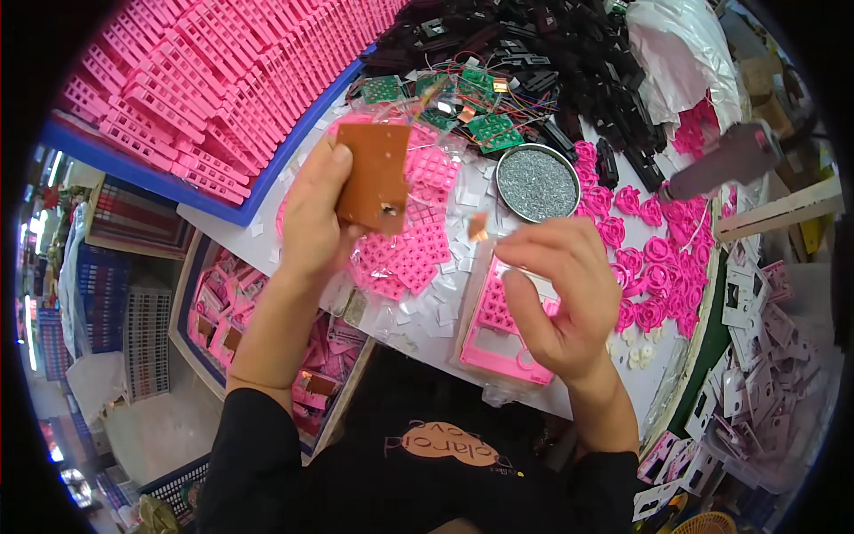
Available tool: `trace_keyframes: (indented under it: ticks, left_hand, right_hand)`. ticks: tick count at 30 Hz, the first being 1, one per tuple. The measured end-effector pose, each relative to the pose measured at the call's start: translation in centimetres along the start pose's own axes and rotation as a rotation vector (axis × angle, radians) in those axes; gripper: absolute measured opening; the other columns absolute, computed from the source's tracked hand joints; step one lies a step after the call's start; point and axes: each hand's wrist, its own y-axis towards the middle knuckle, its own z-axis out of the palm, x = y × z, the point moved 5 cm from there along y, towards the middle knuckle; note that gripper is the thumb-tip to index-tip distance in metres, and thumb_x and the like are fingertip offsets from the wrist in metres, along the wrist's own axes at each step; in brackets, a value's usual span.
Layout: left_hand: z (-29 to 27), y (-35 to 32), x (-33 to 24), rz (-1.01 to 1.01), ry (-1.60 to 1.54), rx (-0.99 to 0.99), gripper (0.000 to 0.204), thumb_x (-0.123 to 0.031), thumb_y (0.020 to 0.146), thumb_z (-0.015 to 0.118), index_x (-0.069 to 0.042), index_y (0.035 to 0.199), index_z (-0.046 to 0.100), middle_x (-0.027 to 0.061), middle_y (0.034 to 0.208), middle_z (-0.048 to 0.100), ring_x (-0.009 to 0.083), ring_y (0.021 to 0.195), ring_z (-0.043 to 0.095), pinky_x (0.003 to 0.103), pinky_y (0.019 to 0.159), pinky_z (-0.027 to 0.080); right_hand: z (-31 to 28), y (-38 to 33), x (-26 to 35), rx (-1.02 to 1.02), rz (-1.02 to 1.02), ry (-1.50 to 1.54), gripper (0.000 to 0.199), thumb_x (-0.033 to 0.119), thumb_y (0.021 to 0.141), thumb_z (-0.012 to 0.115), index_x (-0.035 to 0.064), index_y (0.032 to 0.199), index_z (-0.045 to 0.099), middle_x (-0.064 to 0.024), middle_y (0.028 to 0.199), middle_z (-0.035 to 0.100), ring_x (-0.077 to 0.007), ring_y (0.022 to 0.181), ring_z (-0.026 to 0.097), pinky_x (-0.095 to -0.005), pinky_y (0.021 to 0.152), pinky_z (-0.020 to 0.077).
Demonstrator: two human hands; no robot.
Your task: Assembling a pink toy piggy bank by installing electronic components and casing.
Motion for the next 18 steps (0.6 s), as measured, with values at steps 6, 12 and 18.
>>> trace_keyframes:
  ticks: [6, 12, 18]
  left_hand:
    - [1.8, -3.2, 2.9, -0.125, 0.084, -0.299, 0.036, -0.035, 0.107, 0.043, -0.007, 0.129, 0.05, 0.0075, 0.095, 0.065, 0.0123, 0.068, 0.062, 0.022, 0.047, 0.04]
    - [1.2, -4.2, 5.0, -0.173, -0.027, -0.315, 0.04, -0.036, 0.108, 0.042, -0.006, 0.133, 0.049, 0.0088, 0.097, 0.065, 0.0131, 0.068, 0.061, 0.023, 0.044, 0.039]
    - [1.3, -4.4, 5.2, -0.167, -0.028, -0.193, 0.041, -0.037, 0.108, 0.04, -0.006, 0.133, 0.047, 0.0118, 0.097, 0.066, 0.0166, 0.069, 0.064, 0.025, 0.045, 0.042]
  right_hand:
    - [1.6, 0.5, -1.2, 0.05, 0.092, 0.063, 0.034, 0.001, 0.076, 0.073, 0.0049, 0.109, 0.068, -0.0102, 0.108, 0.064, -0.0213, 0.086, 0.061, -0.0347, 0.074, 0.0496]
    - [3.1, -4.3, -4.0, -0.072, 0.541, 0.433, 0.035, -0.001, 0.083, 0.072, 0.0023, 0.116, 0.063, -0.0091, 0.107, 0.065, -0.0137, 0.086, 0.066, -0.0272, 0.072, 0.056]
    - [4.1, -5.9, -5.3, -0.014, 0.844, 0.764, 0.019, 0.003, 0.089, 0.071, -0.0005, 0.107, 0.067, -0.0047, 0.092, 0.068, -0.0105, 0.079, 0.065, -0.0249, 0.068, 0.0542]
